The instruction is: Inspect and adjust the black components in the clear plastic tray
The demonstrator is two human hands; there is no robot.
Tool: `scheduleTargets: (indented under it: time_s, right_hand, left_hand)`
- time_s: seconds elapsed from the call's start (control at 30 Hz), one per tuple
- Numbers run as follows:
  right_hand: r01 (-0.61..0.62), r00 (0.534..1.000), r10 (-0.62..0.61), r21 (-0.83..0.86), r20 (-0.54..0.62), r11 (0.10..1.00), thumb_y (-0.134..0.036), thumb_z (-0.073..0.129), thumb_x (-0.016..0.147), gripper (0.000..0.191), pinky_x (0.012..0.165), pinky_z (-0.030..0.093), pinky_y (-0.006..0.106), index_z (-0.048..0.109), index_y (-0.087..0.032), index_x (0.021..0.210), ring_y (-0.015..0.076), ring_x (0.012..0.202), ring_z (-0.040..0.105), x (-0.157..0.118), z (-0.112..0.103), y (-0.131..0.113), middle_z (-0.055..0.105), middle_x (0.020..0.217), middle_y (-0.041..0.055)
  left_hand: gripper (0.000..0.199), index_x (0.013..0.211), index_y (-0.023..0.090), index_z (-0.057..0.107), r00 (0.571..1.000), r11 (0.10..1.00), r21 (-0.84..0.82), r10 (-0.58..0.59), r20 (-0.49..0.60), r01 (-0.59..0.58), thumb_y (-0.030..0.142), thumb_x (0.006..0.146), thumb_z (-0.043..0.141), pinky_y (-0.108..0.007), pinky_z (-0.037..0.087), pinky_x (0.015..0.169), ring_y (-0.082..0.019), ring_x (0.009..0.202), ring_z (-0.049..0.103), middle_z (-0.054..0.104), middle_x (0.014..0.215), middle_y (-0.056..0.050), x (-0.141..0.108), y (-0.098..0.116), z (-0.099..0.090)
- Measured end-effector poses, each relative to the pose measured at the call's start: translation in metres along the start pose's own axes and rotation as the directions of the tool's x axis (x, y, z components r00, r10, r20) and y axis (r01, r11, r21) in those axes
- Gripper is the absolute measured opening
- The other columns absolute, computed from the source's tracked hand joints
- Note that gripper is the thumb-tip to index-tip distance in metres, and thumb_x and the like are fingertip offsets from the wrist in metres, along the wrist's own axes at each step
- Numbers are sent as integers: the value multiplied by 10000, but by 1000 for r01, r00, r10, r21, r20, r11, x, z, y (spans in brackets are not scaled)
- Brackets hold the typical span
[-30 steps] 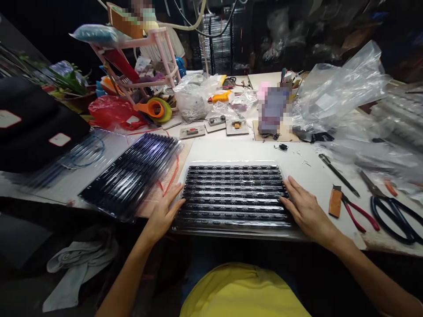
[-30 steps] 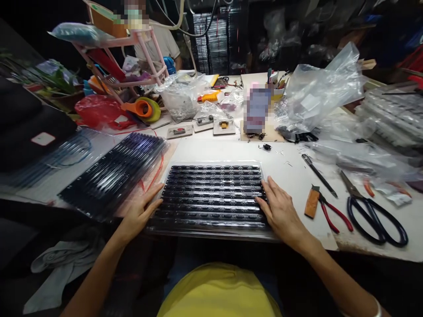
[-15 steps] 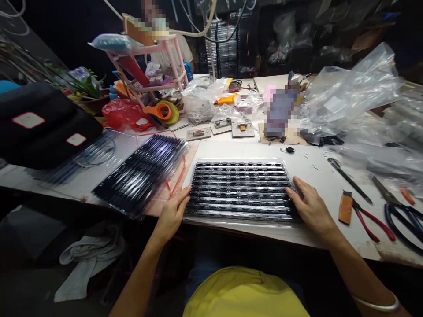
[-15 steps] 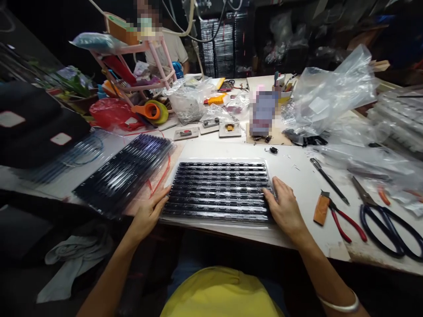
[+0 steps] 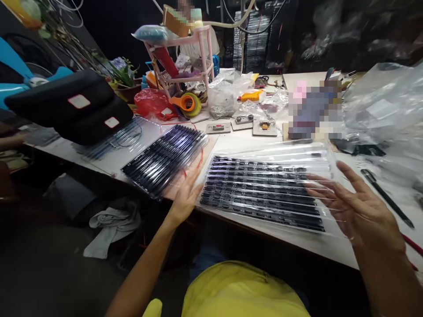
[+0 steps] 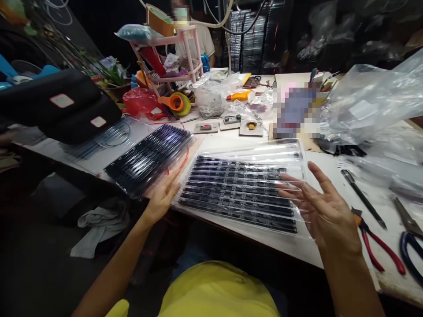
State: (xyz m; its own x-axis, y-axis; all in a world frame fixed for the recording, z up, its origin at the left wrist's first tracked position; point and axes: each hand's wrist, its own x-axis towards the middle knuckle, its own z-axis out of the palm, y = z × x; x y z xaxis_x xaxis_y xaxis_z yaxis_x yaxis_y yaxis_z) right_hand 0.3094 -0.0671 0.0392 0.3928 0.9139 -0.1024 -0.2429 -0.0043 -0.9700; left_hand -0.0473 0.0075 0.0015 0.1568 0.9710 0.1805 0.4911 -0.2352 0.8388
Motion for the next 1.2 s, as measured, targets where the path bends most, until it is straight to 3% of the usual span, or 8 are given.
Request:
scheduleTargets:
  time_s: [0.1,0.23,0.4,0.6,0.9,1.07,1.13,1.2]
  right_hand:
    - [156,986,-159,62,53,986,-306,705,754,666,805,552,411,438,-283,1363,276,932,690,5,12,-11,713,1011,127]
    - [276,937,-300,145,177,950,-413,611,838,542,943,466,473,444,-321,1345,246,1091,620,15,20,-22,639,1196,104]
    - [348,937,-350,-67,-14,935,-302,637,824,384,818,506,374,593,-237,1200,177,818,676,20,-7,0,689,981,80]
    - [201,929,-326,-502,-175,841,-361,602,831,280,810,519,373,683,-209,1052,182,801,664,5,-36,37,696,933,74]
    - [233,906,-415,-714,-88,661,-414,566,822,289,850,526,439,678,-269,1045,245,897,668,0,-48,52,693,995,50]
    - [287,883,-469,-774,-14,564,-384,555,841,279,832,528,398,679,-249,1051,231,884,668,0,-47,53,694,978,49]
    - [320,862,-507,-801,24,506,-358,548,851,265,807,534,381,681,-239,1046,225,869,665,-1,-45,51,693,959,52]
    - [355,836,-545,-816,58,457,-318,541,862,248,811,529,378,684,-228,1043,222,856,660,-2,-41,49,691,943,61]
  left_hand:
    - [612,1363,159,454,971,907,-368,-234,-44,202,497,860,538,-318,537,794,-217,964,666,666,1157,-131,-2,15,-11]
    - [474,1140,146,596,934,712,-658,-357,-37,246,468,793,634,-195,445,395,-129,440,593,657,573,4,-7,29,-32]
    - [178,935,189,563,820,718,-696,-393,-417,-10,347,855,581,-175,477,459,-137,529,646,694,596,-20,-7,15,-45]
    - [200,864,218,474,797,667,-741,-490,-353,82,267,795,655,-231,529,554,-198,694,717,746,804,-82,-7,-4,-43]
    - [121,789,113,648,712,626,-775,-583,-390,89,227,820,624,-264,570,788,-192,844,713,743,846,-104,-22,-6,-56]
    - [306,649,99,644,655,680,-606,-684,-321,413,379,768,674,-217,535,485,-169,523,668,702,598,-96,-49,-14,-63]
    - [359,647,110,645,695,745,-469,-644,-320,474,453,748,676,-194,456,392,-139,421,599,672,532,-72,-58,-8,-59]
    - [344,687,129,666,801,848,-313,-515,-304,427,467,754,667,-197,439,405,-126,428,575,671,547,-51,-61,4,-51]
